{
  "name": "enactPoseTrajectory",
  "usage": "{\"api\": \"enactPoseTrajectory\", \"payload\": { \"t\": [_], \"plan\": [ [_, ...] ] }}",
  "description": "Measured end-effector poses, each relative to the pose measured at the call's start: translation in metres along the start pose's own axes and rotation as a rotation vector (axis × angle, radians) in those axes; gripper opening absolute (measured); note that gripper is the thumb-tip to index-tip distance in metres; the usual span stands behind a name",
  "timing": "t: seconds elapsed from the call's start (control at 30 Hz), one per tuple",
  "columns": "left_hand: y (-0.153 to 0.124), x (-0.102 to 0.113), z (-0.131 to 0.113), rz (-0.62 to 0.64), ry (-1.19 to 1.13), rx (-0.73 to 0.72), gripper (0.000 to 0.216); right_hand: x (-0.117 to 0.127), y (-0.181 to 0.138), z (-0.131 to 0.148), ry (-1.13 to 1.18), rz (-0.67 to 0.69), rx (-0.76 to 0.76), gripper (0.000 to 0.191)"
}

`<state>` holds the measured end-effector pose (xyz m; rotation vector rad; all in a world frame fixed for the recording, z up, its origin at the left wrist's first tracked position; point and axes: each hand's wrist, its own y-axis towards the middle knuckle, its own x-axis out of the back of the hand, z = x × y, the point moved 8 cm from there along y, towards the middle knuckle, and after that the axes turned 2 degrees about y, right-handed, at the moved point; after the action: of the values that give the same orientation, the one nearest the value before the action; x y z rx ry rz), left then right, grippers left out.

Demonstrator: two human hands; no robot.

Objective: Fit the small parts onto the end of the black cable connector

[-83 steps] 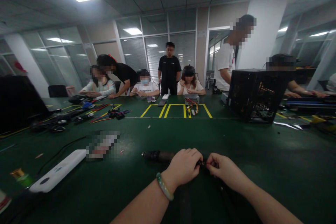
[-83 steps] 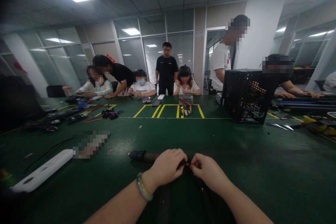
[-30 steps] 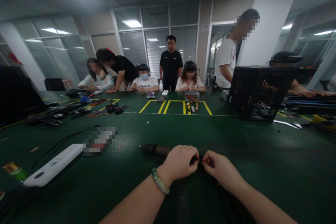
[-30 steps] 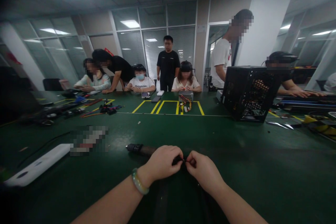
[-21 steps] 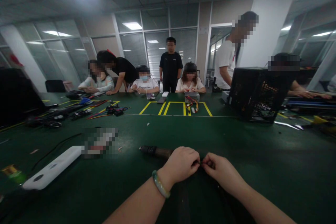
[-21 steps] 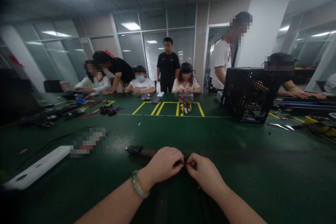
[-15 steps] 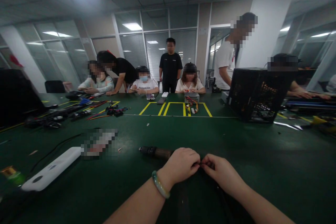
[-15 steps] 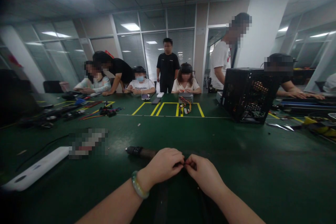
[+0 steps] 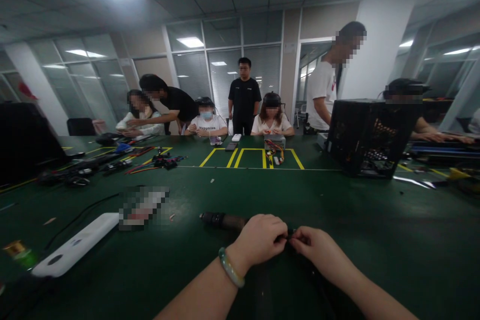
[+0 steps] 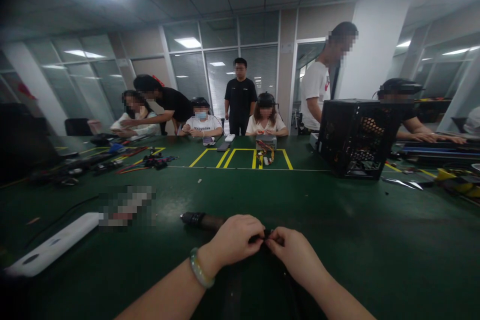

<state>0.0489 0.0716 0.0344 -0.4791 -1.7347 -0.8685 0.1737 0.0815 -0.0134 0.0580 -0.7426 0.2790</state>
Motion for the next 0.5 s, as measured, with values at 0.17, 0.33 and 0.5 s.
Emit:
{"api": "enactPoseTrajectory", "payload": {
  "t": [0.17, 0.33, 0.5],
  "plan": [
    [-0.0001, 0.0007, 0.0002, -0.001, -0.018, 0.008, 0.006, 0.0029, -0.0003, 0.0070, -0.010, -0.056, 0.062, 0.018],
    [0.0001, 0.0001, 0.0016, 0.004, -0.007, 0.046, 0.011, 0.0035, 0.0008, 0.0050, -0.018, -0.050, 0.087, 0.016],
    [-0.0006, -0.0004, 0.0020, 0.012, -0.012, 0.061, 0.012, 0.0046, 0.0013, 0.0034, -0.040, -0.060, 0.093, 0.014]
  ]
}}
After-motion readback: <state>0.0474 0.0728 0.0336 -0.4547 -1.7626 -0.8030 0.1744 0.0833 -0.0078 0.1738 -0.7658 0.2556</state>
